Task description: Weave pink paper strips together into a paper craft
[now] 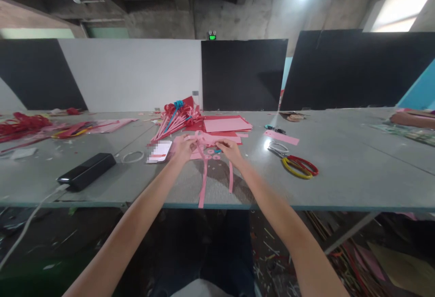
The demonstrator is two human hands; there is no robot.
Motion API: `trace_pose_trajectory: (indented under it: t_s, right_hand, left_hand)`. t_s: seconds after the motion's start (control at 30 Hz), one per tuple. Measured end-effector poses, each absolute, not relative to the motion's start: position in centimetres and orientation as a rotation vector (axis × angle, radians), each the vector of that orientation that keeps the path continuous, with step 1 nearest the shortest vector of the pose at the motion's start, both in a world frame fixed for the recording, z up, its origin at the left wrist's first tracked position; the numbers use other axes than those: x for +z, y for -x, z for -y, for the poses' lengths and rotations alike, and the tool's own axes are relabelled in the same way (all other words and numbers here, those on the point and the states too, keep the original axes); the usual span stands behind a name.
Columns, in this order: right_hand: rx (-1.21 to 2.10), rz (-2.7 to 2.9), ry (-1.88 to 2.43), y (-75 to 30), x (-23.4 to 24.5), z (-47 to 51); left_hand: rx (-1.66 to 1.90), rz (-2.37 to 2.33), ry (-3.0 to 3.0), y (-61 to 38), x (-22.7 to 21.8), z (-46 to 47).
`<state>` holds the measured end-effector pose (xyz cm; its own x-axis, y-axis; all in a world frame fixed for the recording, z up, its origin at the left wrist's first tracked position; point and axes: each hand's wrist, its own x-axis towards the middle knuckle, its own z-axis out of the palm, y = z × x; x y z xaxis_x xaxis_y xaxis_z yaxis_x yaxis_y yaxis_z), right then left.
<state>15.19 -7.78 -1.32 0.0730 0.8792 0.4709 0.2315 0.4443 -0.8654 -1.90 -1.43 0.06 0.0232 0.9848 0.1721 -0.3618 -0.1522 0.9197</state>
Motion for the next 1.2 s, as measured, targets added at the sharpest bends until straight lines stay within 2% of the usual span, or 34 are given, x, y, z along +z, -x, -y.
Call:
trace_pose_trajectory:
  t_s: [0.27, 0.53, 0.7, 0.83, 1.0, 1.1, 1.2]
  right_hand:
    - [0.742, 1.441, 1.022, -15.1, -1.1, 8.0]
    - [0.729, 1.638, 1.073, -15.3, -1.0, 8.5]
    - [0.858, 1.698, 1.052, -15.3, -1.7, 8.4]
    - [0.879, 1.716, 1.073, -15.4, -1.8, 8.3]
    - [0.698, 1.690, 1.051, -15.6, -1.7, 7.7]
    - [0.620, 1.714, 1.082, -15.6, -1.9, 7.5]
    - [0.552, 1.723, 1.093, -15.3, -2.0, 7.6]
  left_hand:
    - [1.204, -0.978, -0.999, 2.4, -0.3, 1.6]
    - [1.012, -0.844, -1.215, 2.7, -0.1, 2.9]
    - [0.971, -0.826, -1.354, 2.5, -0.4, 3.2]
    - [1.052, -0.933, -1.576, 2.2, -0.7, 2.2]
    - [1.283, -1.252, -2.006, 1.8, -1.0, 2.0]
    - [1.423, -1.516, -2.113, 1.7, -0.8, 3.0]
    - [1.461, -1.579, -2.160, 1.8, -0.2, 3.9]
